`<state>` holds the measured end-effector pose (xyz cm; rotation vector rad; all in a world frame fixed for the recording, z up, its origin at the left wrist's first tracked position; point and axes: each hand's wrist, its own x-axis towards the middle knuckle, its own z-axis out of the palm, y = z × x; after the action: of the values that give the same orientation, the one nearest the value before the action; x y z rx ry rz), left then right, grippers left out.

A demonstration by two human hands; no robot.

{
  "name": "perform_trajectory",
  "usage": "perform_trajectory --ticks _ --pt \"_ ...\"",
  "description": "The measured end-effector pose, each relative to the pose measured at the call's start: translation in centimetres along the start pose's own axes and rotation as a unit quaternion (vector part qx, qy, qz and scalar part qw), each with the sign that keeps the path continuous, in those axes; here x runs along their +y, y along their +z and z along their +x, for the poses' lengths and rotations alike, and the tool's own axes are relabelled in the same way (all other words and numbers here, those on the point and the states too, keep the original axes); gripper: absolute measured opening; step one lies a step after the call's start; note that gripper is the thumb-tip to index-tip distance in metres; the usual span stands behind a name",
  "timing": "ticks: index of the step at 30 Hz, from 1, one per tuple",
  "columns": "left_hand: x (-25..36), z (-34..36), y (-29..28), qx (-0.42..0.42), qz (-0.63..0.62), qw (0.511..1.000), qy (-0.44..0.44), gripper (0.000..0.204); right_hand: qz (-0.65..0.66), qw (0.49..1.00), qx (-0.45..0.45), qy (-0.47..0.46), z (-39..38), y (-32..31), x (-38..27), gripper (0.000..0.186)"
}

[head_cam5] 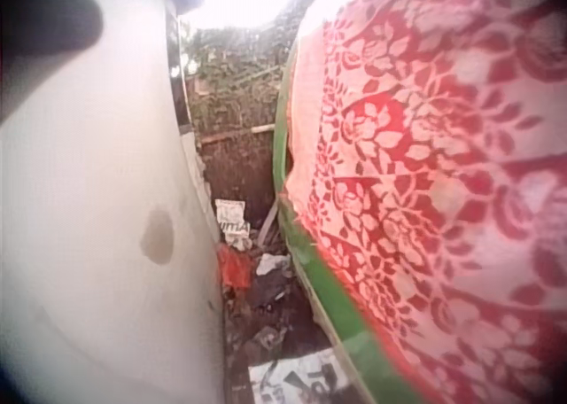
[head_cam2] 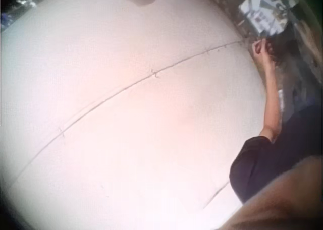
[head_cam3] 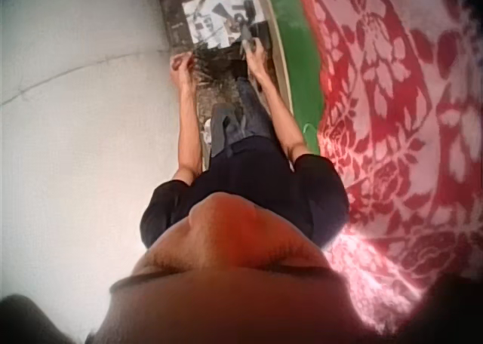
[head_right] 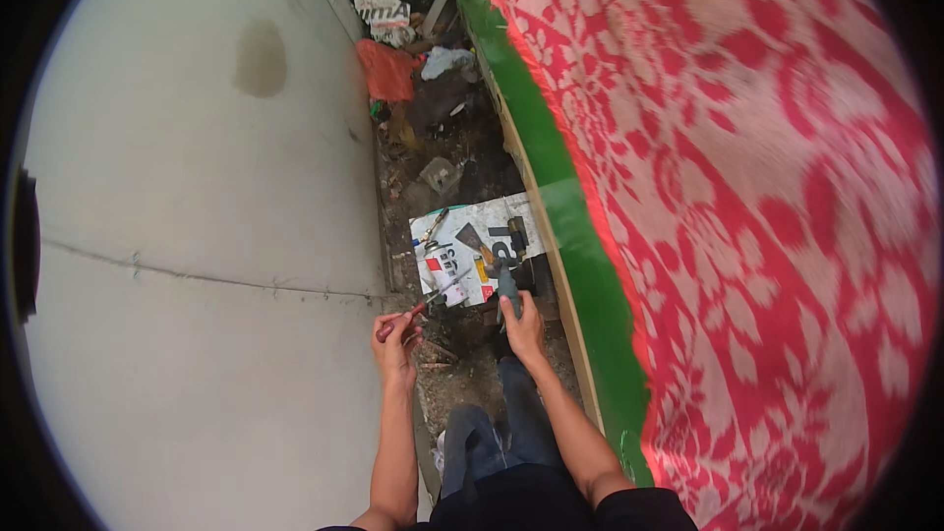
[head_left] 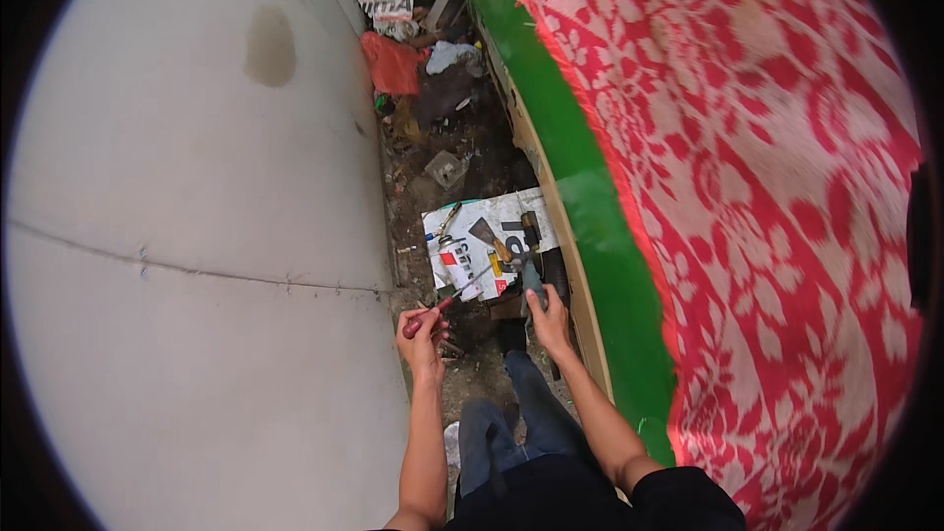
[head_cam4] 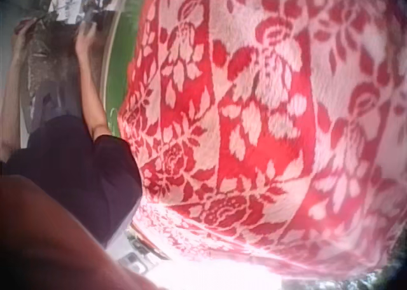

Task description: The person uses a screwdriver and pliers to work on a small area of a green vehicle panel. They then use a blowtorch to heat the same area repeatedly before returning to use the screwdriver and pliers again.

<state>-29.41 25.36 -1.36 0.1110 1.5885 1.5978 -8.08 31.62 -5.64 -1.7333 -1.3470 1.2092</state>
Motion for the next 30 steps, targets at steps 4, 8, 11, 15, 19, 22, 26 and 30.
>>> perform_trajectory --ticks 4,8,11,15,19,22,26,30 --pt "-4.1 5.3 2.3 0.017 -0.057 0.996 -0.065 0.025 -0.057 0.998 0.004 -0.004 7.7 4.1 4.5 0.046" --pt "-8.9 9.2 4.7 0.066 -0.060 0.993 -0.077 0.030 -0.088 0.996 -0.006 -0.012 13.3 7.7 8.1 0.044" --pt "-12.4 12.3 5.9 0.079 -0.061 0.993 -0.063 0.031 -0.107 0.994 -0.034 0.005 16.6 9.8 10.0 0.046" --pt "-15.7 14.9 7.8 0.069 -0.055 0.996 0.012 0.032 -0.107 0.994 -0.029 -0.022 19.5 12.5 12.3 0.045" --pt "-17.7 15.9 8.7 0.033 -0.047 0.998 0.040 0.027 -0.125 0.991 -0.028 -0.030 20.9 14.1 13.2 0.045" --pt "-19.3 16.6 9.0 -0.016 0.051 0.998 0.029 0.031 -0.113 0.992 -0.033 -0.054 21.5 14.4 13.7 0.046" --pt "-20.2 16.8 10.0 -0.069 0.136 0.987 0.050 0.035 -0.120 0.988 -0.034 -0.092 21.5 14.2 14.1 0.049" --pt "-21.9 17.8 10.5 -0.087 0.193 0.974 0.081 0.045 -0.139 0.984 -0.038 -0.110 21.0 14.1 13.8 0.056"
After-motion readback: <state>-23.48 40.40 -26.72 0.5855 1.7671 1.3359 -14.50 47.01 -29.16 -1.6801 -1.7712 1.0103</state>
